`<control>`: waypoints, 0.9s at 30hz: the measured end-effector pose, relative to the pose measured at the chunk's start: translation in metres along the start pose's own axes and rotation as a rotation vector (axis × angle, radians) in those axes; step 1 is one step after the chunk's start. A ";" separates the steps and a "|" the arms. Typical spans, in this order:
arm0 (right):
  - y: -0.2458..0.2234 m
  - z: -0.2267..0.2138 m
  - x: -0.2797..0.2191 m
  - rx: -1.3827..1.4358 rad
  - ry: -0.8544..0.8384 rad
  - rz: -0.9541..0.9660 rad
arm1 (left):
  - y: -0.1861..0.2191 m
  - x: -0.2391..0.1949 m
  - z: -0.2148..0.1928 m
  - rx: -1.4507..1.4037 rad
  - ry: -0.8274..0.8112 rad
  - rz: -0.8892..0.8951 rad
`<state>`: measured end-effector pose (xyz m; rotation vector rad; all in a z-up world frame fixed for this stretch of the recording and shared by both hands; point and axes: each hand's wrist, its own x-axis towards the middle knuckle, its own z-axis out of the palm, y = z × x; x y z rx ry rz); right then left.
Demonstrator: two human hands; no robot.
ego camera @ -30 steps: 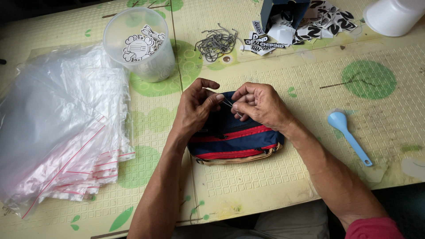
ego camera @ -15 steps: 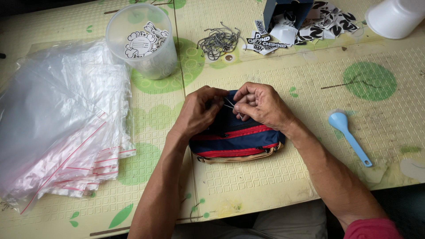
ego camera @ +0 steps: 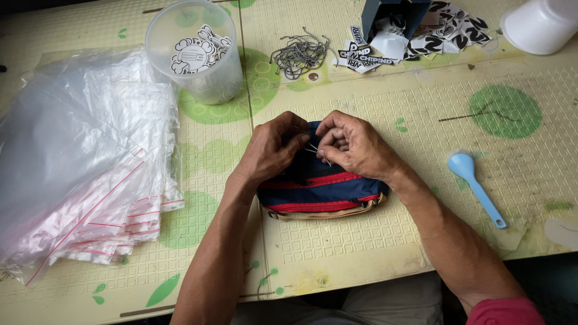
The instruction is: The person wipes a small blue and red bag with a light blue brush, then attaches a chain and a cartoon sticker to the bag. Finally, the person places the bag into a clear plastic zip-top bag and seals it.
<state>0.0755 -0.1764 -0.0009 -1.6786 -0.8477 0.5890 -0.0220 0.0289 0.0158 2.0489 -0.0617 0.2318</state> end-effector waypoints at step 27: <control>-0.003 -0.003 0.005 0.238 0.048 0.122 | -0.027 0.005 0.010 -0.525 0.110 -0.143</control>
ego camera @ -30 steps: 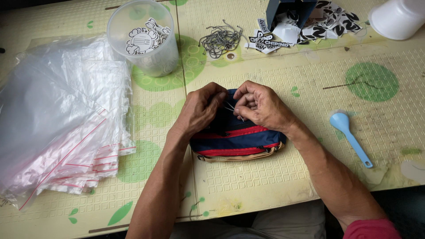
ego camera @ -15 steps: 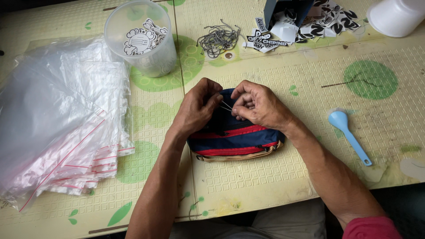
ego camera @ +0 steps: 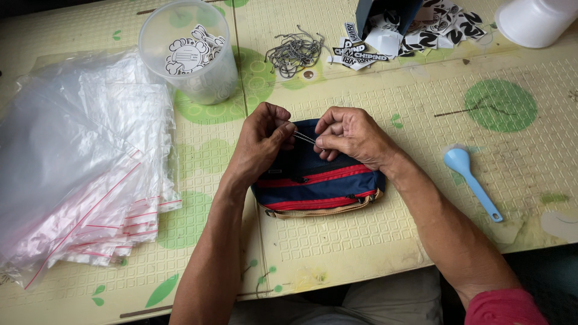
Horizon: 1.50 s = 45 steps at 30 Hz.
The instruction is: The person wipes a small blue and red bag with a light blue brush, then attaches a chain and a cartoon sticker to the bag. Finally, the person places the bag into a clear plastic zip-top bag and seals it.
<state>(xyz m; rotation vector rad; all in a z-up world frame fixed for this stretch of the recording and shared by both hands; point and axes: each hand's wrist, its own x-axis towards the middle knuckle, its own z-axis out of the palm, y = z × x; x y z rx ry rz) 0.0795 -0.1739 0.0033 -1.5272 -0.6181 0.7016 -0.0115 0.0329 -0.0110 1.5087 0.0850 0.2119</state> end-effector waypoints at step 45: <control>-0.062 -0.004 -0.088 -0.857 0.199 -0.278 | 0.063 -0.043 0.052 0.577 -0.116 0.333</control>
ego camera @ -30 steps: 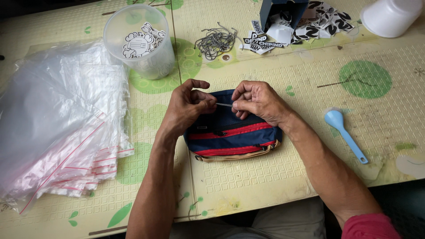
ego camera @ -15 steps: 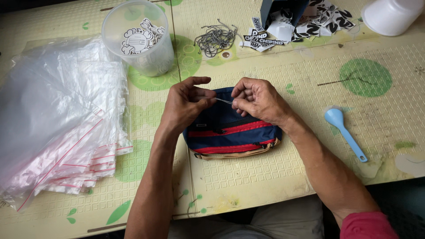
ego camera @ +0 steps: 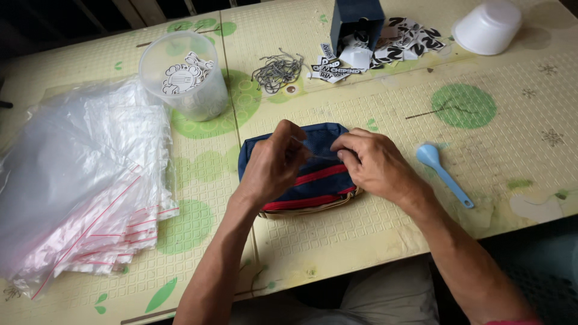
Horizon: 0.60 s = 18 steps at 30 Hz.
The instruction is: The person wipes a small blue and red bag with a light blue brush, then attaches a chain and a cartoon sticker to the bag. Finally, the person places the bag into a clear plastic zip-top bag and seals it.
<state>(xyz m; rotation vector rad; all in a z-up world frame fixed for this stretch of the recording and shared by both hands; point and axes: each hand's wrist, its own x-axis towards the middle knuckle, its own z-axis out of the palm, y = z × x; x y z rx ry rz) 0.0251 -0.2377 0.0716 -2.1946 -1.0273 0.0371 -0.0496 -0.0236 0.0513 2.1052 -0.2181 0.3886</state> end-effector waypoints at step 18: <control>0.008 0.033 -0.084 0.077 0.572 -0.235 | 0.031 -0.015 0.047 -0.221 -0.010 -0.258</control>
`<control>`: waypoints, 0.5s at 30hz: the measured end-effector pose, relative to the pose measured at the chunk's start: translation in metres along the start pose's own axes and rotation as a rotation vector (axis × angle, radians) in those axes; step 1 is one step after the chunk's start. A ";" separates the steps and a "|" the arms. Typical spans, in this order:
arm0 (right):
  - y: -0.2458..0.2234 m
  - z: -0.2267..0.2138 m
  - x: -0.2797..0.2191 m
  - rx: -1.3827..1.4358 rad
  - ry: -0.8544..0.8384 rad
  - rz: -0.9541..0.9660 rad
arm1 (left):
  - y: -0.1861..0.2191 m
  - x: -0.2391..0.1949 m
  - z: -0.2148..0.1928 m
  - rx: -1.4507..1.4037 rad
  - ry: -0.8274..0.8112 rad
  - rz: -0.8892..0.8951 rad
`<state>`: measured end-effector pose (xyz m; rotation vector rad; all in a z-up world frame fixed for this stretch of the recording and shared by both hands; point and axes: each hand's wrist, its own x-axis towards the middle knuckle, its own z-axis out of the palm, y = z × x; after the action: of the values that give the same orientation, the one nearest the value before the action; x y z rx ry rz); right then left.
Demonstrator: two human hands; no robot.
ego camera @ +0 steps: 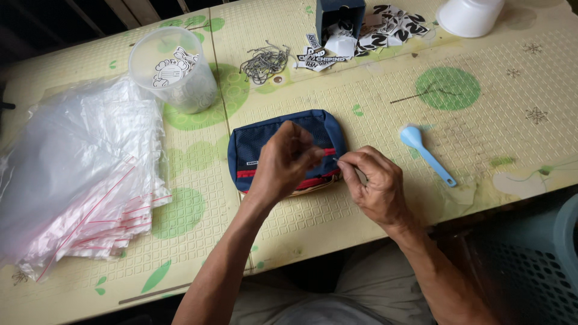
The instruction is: The person wipes a small blue and red bag with a light blue brush, then attaches a chain and a cartoon sticker to the bag. Finally, the person places the bag into a clear plastic zip-top bag and seals it.
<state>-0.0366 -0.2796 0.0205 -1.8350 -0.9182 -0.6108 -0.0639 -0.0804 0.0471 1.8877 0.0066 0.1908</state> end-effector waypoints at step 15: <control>0.010 0.003 -0.001 -0.022 -0.253 0.034 | -0.039 -0.013 0.006 0.373 -0.128 -0.005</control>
<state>-0.0294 -0.2797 0.0135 -1.9739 -1.0457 -0.3739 -0.0728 -0.0745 0.0071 2.2686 -0.0432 0.0676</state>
